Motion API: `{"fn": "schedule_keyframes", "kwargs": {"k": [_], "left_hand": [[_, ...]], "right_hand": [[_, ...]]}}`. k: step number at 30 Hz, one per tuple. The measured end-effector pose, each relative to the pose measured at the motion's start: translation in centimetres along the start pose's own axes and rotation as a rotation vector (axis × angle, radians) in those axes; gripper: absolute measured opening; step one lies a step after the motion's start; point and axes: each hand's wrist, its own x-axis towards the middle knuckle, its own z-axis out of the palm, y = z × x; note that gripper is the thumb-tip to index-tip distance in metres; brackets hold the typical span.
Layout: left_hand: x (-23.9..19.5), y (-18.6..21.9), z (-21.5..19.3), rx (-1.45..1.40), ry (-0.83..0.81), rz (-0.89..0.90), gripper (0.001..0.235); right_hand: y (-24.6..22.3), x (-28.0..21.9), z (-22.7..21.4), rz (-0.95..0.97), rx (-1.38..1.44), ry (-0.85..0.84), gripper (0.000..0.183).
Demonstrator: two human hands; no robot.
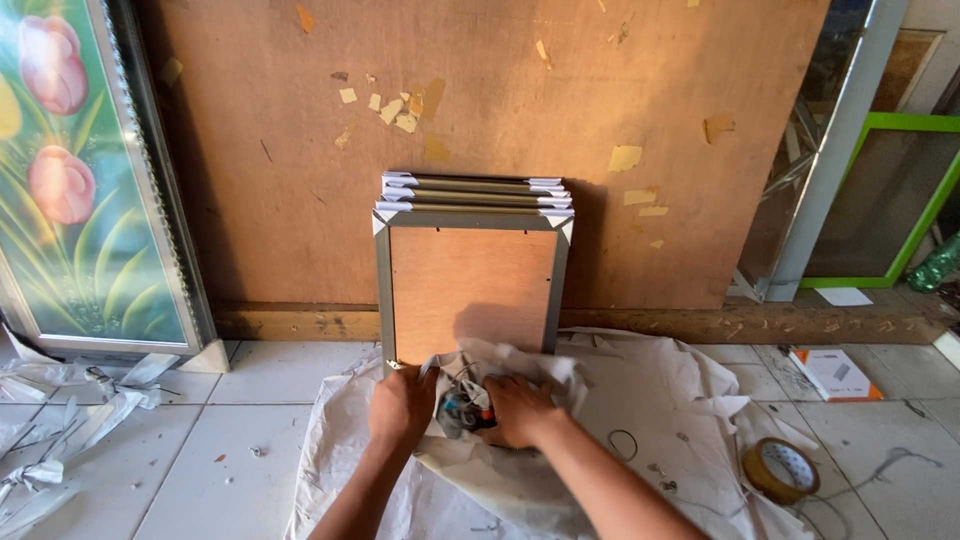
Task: The person wraps the corners of picture frames with paper and tape, organizes the finished frames into a stack, and then sorts various supplies into a white bag.
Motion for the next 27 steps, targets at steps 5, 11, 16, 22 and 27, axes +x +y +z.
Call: {"fn": "schedule_keyframes", "kwargs": {"k": [5, 11, 16, 22, 27], "left_hand": [[-2.0, 3.4, -3.7, 0.032, -0.048, -0.215, 0.041], [-4.6, 2.9, -4.5, 0.125, 0.021, -0.183, 0.035], [-6.1, 3.7, -4.6, 0.050, -0.004, -0.209, 0.048], [-7.7, 4.4, -6.1, -0.135, 0.146, -0.260, 0.047], [-7.1, 3.8, -5.9, 0.166, 0.049, -0.270, 0.041]], "right_hand": [[7.4, 1.6, 1.8, -0.134, 0.414, 0.222, 0.041], [12.4, -1.5, 2.3, 0.129, 0.292, 0.870, 0.033], [11.0, -2.2, 2.2, 0.495, 0.858, 0.194, 0.045], [14.1, -0.1, -3.3, 0.162, 1.437, 0.938, 0.037], [15.2, -6.7, -5.1, 0.348, 1.315, 0.734, 0.048]]}}
